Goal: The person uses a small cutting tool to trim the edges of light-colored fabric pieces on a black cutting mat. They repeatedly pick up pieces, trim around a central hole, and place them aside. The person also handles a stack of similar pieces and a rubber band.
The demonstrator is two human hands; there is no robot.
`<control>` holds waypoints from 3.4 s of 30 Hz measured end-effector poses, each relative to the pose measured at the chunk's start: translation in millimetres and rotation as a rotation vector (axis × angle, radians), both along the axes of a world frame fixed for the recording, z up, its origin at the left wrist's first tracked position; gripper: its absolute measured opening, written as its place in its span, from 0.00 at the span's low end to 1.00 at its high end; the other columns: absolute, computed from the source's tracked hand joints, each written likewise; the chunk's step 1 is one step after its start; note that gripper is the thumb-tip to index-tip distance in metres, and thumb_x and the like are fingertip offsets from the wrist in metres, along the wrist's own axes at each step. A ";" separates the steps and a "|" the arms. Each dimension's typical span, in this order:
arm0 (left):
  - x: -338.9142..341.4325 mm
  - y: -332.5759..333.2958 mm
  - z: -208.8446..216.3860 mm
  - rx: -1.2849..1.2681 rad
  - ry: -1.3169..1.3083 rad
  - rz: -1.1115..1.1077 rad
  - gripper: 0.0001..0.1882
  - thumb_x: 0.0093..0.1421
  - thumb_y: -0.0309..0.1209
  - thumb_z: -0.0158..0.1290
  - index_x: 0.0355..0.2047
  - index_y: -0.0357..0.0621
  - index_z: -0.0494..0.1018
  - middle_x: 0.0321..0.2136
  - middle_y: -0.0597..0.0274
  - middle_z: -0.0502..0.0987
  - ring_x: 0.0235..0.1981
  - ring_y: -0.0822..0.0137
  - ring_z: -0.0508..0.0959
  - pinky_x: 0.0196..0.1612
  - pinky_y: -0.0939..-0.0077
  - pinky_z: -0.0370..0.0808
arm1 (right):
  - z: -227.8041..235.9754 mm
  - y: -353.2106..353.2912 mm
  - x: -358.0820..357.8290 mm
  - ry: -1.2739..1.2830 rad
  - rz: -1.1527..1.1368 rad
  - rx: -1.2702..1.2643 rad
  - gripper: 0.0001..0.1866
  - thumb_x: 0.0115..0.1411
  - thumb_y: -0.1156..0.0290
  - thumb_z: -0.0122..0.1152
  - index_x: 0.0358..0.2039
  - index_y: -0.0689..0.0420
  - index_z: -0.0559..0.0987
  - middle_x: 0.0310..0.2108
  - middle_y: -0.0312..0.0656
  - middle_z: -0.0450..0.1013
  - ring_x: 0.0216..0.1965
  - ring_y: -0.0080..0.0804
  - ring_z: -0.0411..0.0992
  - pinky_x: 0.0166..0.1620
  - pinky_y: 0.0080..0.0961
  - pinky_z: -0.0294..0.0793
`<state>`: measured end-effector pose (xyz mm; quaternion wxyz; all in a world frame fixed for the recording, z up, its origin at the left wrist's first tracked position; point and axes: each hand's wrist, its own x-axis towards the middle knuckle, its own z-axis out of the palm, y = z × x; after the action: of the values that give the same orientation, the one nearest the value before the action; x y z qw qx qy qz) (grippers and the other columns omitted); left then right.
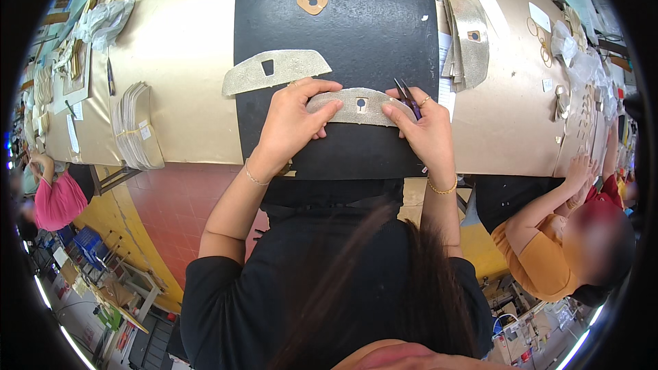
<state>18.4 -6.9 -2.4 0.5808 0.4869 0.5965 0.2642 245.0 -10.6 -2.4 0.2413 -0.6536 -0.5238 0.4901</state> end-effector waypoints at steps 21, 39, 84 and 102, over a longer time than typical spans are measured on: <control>2.9 -2.2 -2.8 0.070 0.043 -0.012 0.13 0.60 0.27 0.60 0.45 0.35 0.79 0.35 0.58 0.78 0.18 0.76 0.77 0.21 0.82 0.74 | -3.0 0.4 -0.2 -0.115 0.062 0.054 0.13 0.57 0.69 0.69 0.41 0.60 0.82 0.33 0.48 0.81 0.30 0.33 0.79 0.35 0.26 0.76; -5.7 -9.7 -14.1 0.986 0.706 -0.461 0.15 0.59 0.30 0.55 0.47 0.48 0.77 0.53 0.56 0.72 0.57 0.57 0.71 0.57 0.57 0.69 | -2.3 2.4 -6.2 -0.240 0.131 0.174 0.14 0.57 0.68 0.67 0.41 0.61 0.80 0.34 0.48 0.81 0.34 0.33 0.79 0.40 0.26 0.76; -9.9 -17.0 -9.4 0.962 0.768 -0.788 0.25 0.58 0.27 0.53 0.58 0.48 0.72 0.64 0.59 0.66 0.66 0.57 0.64 0.65 0.51 0.60 | -0.5 7.3 -23.1 -0.348 0.104 0.165 0.17 0.54 0.61 0.71 0.35 0.59 0.77 0.28 0.51 0.78 0.32 0.50 0.78 0.36 0.38 0.75; -8.3 -27.7 -10.3 0.976 0.781 -0.761 0.26 0.58 0.28 0.52 0.59 0.51 0.69 0.64 0.54 0.65 0.65 0.50 0.64 0.63 0.47 0.62 | -0.4 9.2 -24.0 -0.378 0.113 0.130 0.17 0.53 0.60 0.72 0.34 0.58 0.77 0.26 0.49 0.78 0.29 0.46 0.78 0.33 0.36 0.75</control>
<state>10.1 -34.5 -12.7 0.0945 0.9225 0.3641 0.0869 221.0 -1.4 -2.8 0.1527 -0.6864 -0.6262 0.3367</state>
